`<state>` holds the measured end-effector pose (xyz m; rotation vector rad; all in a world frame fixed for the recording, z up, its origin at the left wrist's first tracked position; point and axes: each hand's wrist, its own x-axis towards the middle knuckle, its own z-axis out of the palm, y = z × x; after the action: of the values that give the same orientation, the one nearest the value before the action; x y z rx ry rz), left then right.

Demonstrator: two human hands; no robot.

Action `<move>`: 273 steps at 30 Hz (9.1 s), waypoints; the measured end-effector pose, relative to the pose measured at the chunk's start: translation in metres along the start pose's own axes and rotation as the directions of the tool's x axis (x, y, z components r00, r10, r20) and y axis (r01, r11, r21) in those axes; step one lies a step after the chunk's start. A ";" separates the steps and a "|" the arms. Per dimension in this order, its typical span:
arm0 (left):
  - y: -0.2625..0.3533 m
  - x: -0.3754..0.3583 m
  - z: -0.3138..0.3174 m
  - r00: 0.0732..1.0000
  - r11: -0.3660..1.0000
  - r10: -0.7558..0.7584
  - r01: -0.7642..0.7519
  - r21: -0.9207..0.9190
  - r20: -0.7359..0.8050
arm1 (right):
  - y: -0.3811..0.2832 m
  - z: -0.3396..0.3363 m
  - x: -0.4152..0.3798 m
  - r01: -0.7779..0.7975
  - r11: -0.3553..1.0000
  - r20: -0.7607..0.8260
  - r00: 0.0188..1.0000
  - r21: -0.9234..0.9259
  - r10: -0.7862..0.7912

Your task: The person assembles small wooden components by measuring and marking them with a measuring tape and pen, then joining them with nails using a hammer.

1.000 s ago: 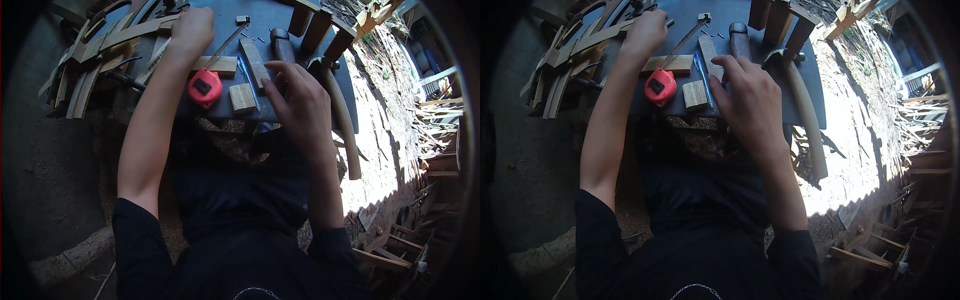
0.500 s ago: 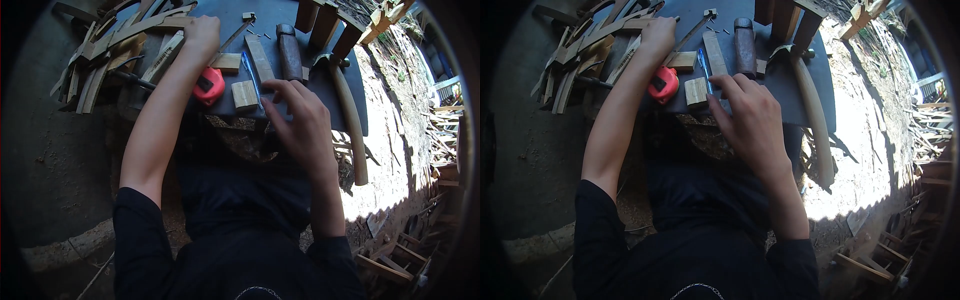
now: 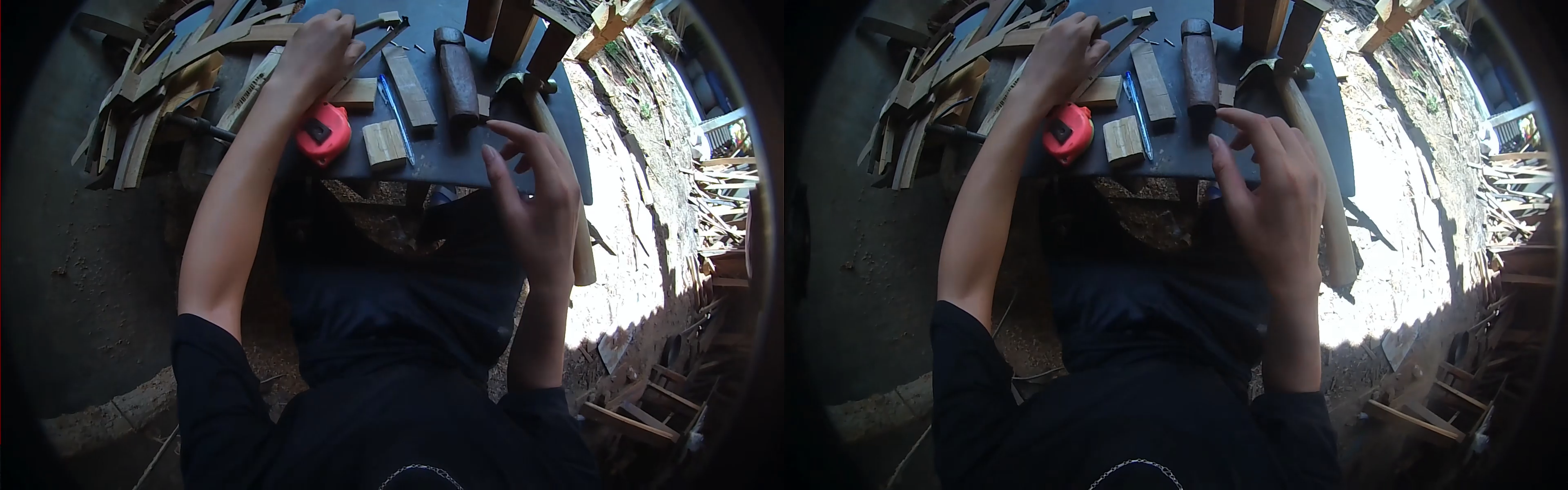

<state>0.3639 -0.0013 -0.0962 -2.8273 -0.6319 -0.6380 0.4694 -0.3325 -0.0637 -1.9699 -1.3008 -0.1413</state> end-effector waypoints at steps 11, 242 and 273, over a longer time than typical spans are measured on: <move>0.082 -0.088 -0.100 0.974 0.898 0.075 0.027 -0.440 0.213 | 0.050 -0.019 -0.024 -0.301 0.824 -0.153 0.954 -0.481 0.258; 0.210 -0.067 -0.028 0.932 0.607 -0.169 -0.159 -0.778 -0.322 | 0.014 -0.023 -0.076 -0.426 0.468 0.086 0.803 0.774 0.589; 0.199 -0.063 -0.012 0.878 0.629 -0.192 -0.233 -0.742 -0.439 | -0.014 -0.007 -0.086 -0.147 0.788 -0.200 0.925 0.598 0.324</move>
<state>0.3954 -0.2056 -0.1290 -3.1297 -0.2290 -1.9697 0.4191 -0.3985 -0.0923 -1.4949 -0.7654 0.0795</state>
